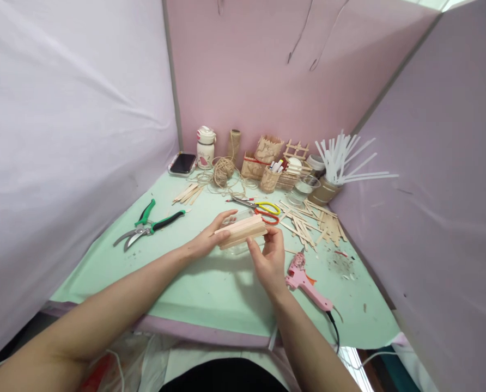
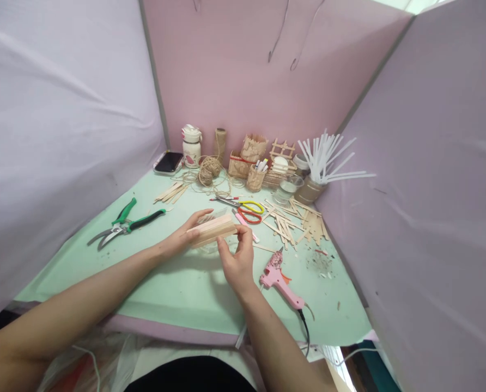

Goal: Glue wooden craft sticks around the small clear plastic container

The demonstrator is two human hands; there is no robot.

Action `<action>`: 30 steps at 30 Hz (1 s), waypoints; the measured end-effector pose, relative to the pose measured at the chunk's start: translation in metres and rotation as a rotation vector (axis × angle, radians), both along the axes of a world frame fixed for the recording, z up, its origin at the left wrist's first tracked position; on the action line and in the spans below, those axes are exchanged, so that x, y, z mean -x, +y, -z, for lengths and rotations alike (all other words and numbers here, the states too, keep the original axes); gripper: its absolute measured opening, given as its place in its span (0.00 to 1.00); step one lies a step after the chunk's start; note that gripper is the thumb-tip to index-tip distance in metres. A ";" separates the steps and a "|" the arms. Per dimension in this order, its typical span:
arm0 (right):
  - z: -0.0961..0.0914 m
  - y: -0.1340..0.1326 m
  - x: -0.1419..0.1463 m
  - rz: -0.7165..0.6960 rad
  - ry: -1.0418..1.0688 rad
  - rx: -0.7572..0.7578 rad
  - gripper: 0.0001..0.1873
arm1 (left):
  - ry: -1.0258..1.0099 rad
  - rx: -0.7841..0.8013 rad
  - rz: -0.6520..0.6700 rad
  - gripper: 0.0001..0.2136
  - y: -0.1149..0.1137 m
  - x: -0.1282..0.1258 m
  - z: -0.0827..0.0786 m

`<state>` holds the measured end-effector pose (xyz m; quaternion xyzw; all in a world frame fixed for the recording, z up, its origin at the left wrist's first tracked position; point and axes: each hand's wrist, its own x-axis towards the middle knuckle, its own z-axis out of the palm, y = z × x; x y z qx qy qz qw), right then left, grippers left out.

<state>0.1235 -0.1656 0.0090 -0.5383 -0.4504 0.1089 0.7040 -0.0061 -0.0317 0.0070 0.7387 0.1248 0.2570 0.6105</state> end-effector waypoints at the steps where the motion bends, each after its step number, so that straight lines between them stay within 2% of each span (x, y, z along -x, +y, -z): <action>1: 0.000 0.000 -0.001 0.006 -0.007 0.003 0.14 | 0.003 0.011 0.010 0.37 0.000 0.000 0.000; 6: -0.002 -0.001 -0.002 0.058 -0.069 0.028 0.16 | 0.067 -0.008 0.061 0.41 0.001 0.001 -0.005; 10: -0.011 -0.006 0.001 0.235 -0.204 -0.023 0.22 | 0.027 -0.044 -0.035 0.42 0.003 0.001 -0.003; 13: -0.017 -0.010 0.005 0.328 -0.250 -0.043 0.11 | -0.025 -0.098 -0.142 0.41 0.004 0.000 0.003; 15: -0.018 -0.011 0.007 0.277 -0.241 0.006 0.05 | -0.060 -0.138 -0.187 0.40 0.003 -0.001 0.006; 16: -0.017 -0.011 0.007 0.237 -0.225 0.038 0.05 | -0.077 -0.153 -0.203 0.39 0.003 -0.001 0.007; 25: -0.010 -0.006 0.006 0.038 0.117 0.200 0.13 | -0.111 -0.163 -0.248 0.43 -0.005 -0.003 0.005; 30: -0.008 -0.002 0.003 -0.082 0.281 0.179 0.14 | -0.049 -0.220 -0.216 0.45 -0.001 -0.003 0.006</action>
